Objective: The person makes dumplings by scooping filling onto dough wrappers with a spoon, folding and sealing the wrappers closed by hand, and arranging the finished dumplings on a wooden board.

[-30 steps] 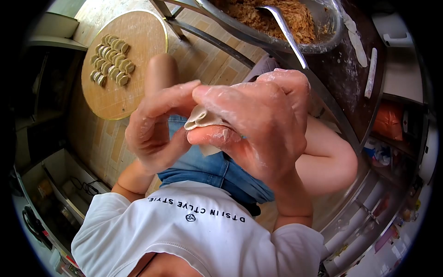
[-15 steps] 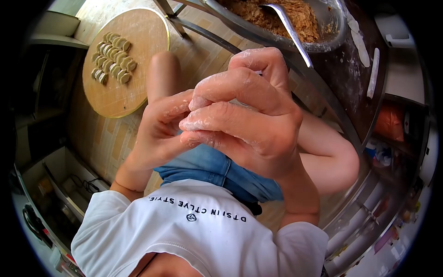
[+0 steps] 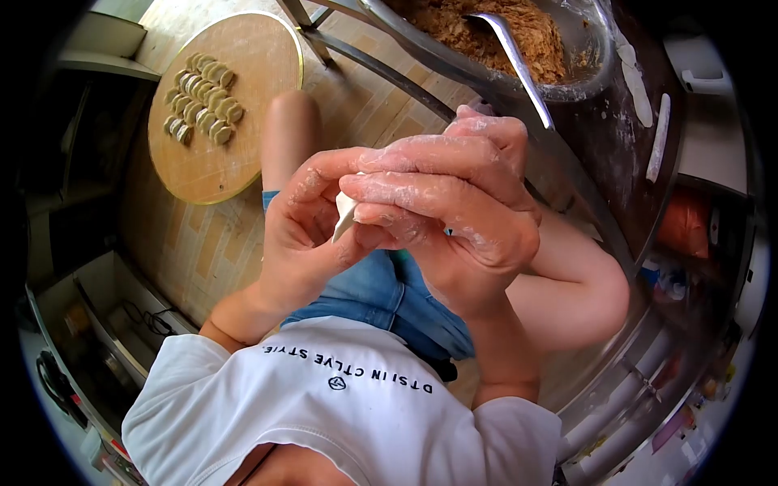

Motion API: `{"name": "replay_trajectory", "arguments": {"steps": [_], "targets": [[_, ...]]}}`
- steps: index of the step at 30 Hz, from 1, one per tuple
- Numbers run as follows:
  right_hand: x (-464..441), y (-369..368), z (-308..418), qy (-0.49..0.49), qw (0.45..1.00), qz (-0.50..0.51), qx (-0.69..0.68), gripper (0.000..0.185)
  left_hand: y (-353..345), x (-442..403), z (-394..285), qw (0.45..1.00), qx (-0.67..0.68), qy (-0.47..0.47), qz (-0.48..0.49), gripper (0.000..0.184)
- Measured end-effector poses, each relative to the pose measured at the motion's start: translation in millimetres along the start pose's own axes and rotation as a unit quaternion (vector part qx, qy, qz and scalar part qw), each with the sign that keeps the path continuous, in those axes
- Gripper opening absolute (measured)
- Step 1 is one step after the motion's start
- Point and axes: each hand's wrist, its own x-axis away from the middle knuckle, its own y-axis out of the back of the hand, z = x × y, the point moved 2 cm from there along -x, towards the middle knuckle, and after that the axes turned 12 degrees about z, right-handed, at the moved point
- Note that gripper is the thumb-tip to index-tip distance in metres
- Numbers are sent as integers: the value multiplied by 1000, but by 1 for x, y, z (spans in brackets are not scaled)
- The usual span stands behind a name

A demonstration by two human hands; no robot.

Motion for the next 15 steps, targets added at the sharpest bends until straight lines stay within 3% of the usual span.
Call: {"name": "replay_trajectory", "arguments": {"steps": [1,4,9,15], "targets": [[-1,0,-2,6,1000,6,3,30,-3,0,-2,1000,-14,22,-7,48],[-4,-7,-4,4,1000,-27,-7,28,-5,1,2,978,207,-31,5,48],[1,-5,-9,42,999,-14,22,32,-9,5,-1,965,228,113,-64,57],[-4,-4,-9,39,999,-28,10,35,-7,5,1,963,242,105,-56,52]]}}
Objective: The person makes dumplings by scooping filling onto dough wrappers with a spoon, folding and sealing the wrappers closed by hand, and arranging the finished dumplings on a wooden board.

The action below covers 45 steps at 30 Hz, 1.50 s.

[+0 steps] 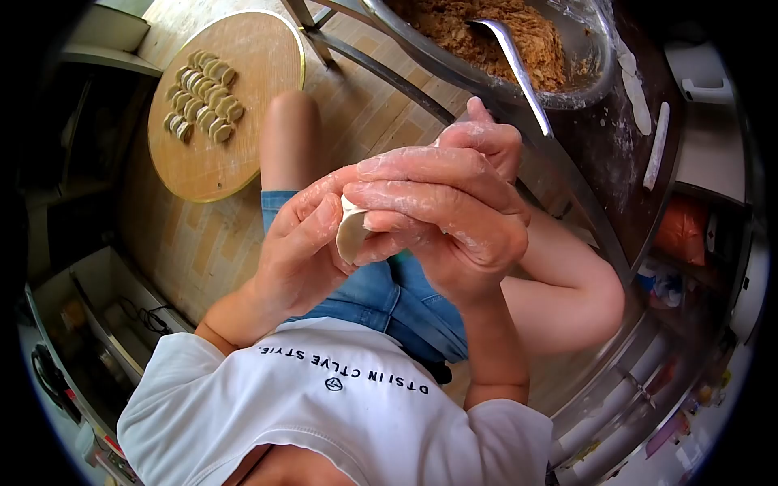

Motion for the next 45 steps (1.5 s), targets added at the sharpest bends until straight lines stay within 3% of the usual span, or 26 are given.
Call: {"name": "replay_trajectory", "arguments": {"steps": [3,7,8,11,15,17,21,24,29,37,43,45], "targets": [[2,3,-1,5,1000,0,15,37,3,2,0,1000,-24,6,19,52],[-5,-4,5,-31,997,-57,-46,26,4,2,-3,999,-31,9,17,52],[1,0,-4,5,999,-41,-10,29,3,1,-3,1000,-9,-2,17,53],[2,1,0,-6,999,-29,11,28,1,-2,2,999,45,-11,10,54],[-2,-2,5,-73,994,-78,-17,16,5,-3,3,999,40,-8,12,58],[9,4,0,-33,997,-58,49,17,4,-2,5,999,45,-7,5,59],[11,-2,-1,-51,992,-113,33,17,-1,-5,7,996,80,-34,-14,58],[17,5,2,-64,987,-98,106,18,0,-6,9,996,72,-51,-7,57],[16,1,2,-81,984,-149,59,18,0,-5,11,995,84,-60,-5,56],[24,9,2,-73,987,-113,90,17,1,-7,12,993,67,-89,32,50],[21,16,5,-17,991,-86,105,22,1,-1,9,998,29,-49,40,45],[20,14,4,-40,993,-83,79,23,-3,0,0,1000,-5,-3,0,46]]}}
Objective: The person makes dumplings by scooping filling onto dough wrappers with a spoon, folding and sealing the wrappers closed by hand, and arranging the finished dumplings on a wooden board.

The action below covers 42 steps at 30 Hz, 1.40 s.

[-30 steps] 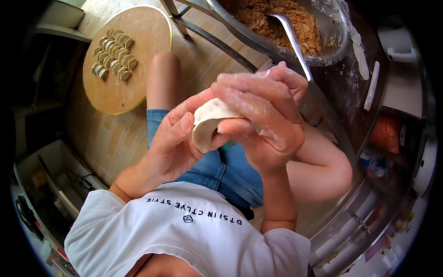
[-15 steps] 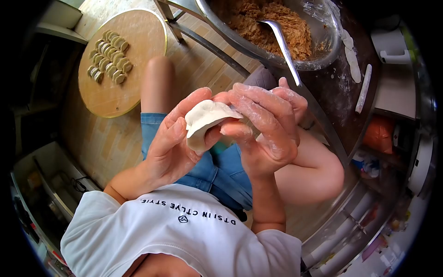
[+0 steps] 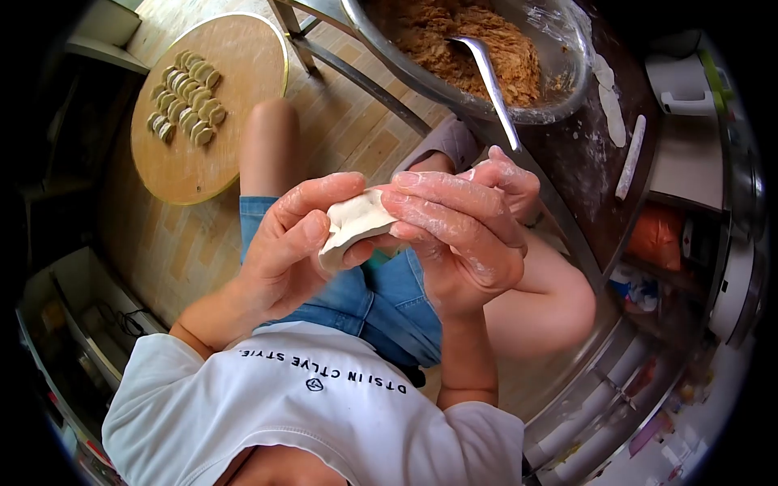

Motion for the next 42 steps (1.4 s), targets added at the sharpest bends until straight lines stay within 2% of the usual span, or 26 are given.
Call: {"name": "replay_trajectory", "arguments": {"steps": [1,4,5,8,9,12,15,18,21,24,26,30,34,39,42], "targets": [[-4,-3,5,-19,1000,-7,-10,21,-1,0,-4,999,-17,24,-20,47],[-9,3,6,31,998,50,11,20,2,1,-10,997,-55,49,18,56],[-9,5,3,39,997,63,21,21,-1,0,-10,996,-78,52,10,72],[-12,4,4,22,995,98,5,21,-2,0,-20,997,15,62,44,69],[-14,2,8,18,994,110,-1,24,0,1,-24,994,-2,82,66,75],[-19,4,13,38,985,169,10,28,-5,-1,-29,992,-41,118,31,89],[-24,9,13,44,974,222,6,25,-5,0,-35,986,-64,152,-9,88],[-31,0,12,60,972,226,-31,17,-4,0,-40,985,-76,156,15,88],[-34,1,16,114,955,274,-19,17,-3,2,-43,975,-106,193,8,87],[-40,2,16,117,946,302,-16,20,-3,1,-45,977,-81,198,-2,85],[-43,-2,21,104,945,309,-30,21,3,1,-43,977,-69,202,23,83],[-40,-3,17,174,929,325,-23,19,2,-3,-46,974,-37,221,23,80],[-42,-6,24,133,917,375,-33,17,16,-2,-38,975,25,215,41,69],[-40,-6,22,199,892,405,-16,16,14,-4,-37,975,35,218,15,69],[-41,-7,25,129,901,411,-49,17,14,-5,-37,973,10,231,-12,77]]}}
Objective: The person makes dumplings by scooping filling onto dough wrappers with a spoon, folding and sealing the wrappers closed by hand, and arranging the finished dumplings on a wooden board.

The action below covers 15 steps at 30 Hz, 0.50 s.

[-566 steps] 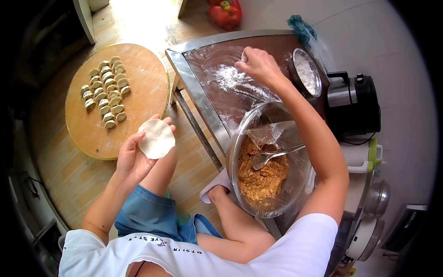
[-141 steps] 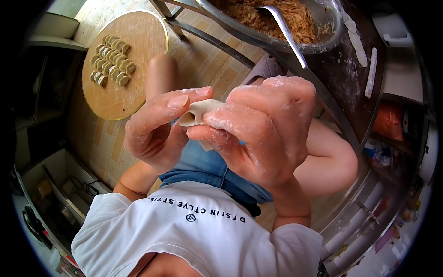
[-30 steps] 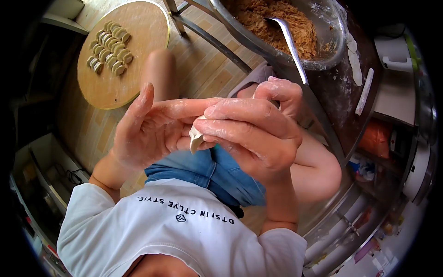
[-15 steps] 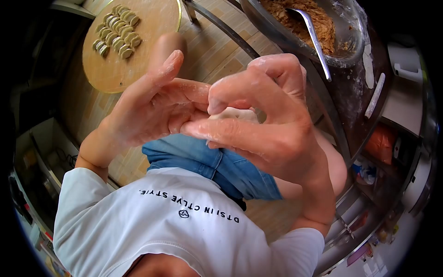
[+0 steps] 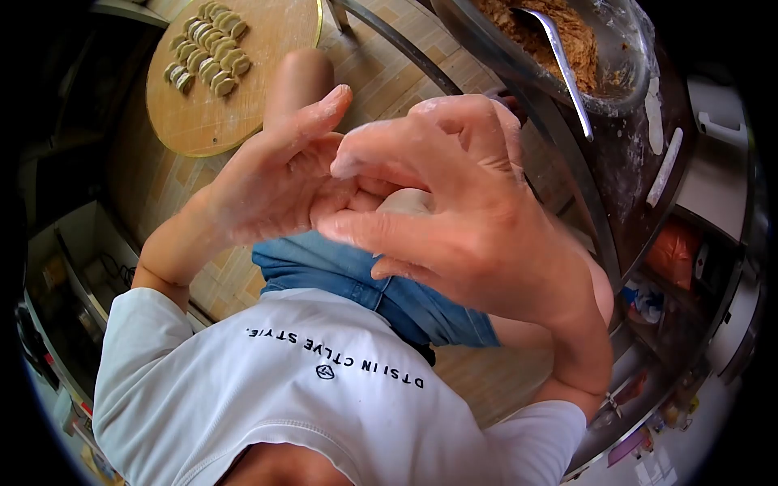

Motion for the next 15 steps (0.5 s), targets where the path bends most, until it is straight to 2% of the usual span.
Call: {"name": "replay_trajectory", "arguments": {"steps": [3,6,9,12,13,15], "targets": [[3,0,-6,13,1000,-14,-17,18,9,0,7,997,31,13,70,76],[4,-4,-9,18,999,-33,-22,17,12,-2,11,984,109,-29,140,71],[3,-3,-13,-12,996,-47,-80,13,10,0,11,983,140,-35,110,70],[11,-4,-20,-22,995,-72,-69,18,3,-3,12,992,105,-30,68,78],[11,-7,-17,-43,994,-78,-60,19,7,-4,14,984,129,-45,114,77],[11,-14,-18,-83,990,-95,-60,23,3,-5,14,986,131,-51,94,77]]}}
